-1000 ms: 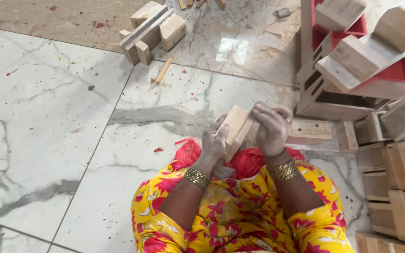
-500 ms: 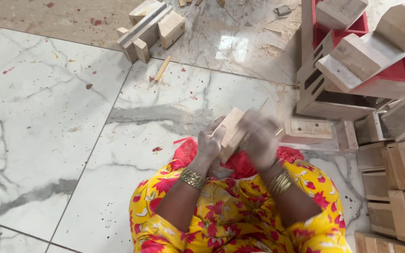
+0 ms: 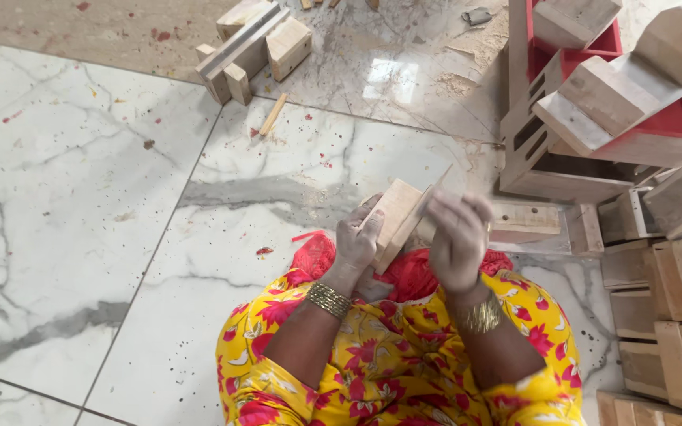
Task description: The person sits on the floor holding small wooden parts and rubs a wooden block repeatedly against other wooden pieces, working the surfaces and fitting pieces together one at a time. Wood dust covers their hands as they turn each piece and continue rubbing.
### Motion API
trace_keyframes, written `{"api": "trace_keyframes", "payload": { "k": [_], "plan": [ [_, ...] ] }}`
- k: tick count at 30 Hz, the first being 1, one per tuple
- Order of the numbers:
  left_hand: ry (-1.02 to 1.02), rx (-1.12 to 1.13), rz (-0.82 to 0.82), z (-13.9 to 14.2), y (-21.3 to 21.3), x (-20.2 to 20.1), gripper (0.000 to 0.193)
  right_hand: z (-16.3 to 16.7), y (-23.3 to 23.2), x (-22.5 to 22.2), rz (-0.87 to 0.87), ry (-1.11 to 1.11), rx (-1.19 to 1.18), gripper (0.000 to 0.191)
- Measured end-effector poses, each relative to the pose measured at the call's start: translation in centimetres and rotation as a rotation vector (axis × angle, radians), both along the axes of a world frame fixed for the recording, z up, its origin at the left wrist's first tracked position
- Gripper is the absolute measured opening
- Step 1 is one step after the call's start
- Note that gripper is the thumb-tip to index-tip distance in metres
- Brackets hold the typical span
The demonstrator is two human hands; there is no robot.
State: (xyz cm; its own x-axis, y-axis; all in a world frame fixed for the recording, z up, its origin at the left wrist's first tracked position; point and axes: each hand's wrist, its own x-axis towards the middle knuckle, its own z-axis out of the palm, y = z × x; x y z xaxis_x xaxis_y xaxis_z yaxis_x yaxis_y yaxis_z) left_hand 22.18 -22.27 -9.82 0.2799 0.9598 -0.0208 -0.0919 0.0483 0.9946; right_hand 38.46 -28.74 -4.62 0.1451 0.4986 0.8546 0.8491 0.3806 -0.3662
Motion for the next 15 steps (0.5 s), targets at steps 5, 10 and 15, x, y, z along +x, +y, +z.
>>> {"api": "trace_keyframes", "payload": {
  "k": [5,10,15],
  "plan": [
    [-0.027,0.289,0.013,-0.2,0.1,-0.3,0.036,-0.5,-0.2,0.9,0.316,-0.021,-0.055,0.024],
    [0.176,-0.024,0.009,0.9,0.0,-0.6,0.043,-0.3,0.7,2.9,-0.184,-0.057,-0.032,0.02],
    [0.075,0.245,0.031,-1.0,0.5,-0.9,0.038,-1.6,-0.1,2.6,-0.107,-0.187,0.003,0.029]
  ]
}}
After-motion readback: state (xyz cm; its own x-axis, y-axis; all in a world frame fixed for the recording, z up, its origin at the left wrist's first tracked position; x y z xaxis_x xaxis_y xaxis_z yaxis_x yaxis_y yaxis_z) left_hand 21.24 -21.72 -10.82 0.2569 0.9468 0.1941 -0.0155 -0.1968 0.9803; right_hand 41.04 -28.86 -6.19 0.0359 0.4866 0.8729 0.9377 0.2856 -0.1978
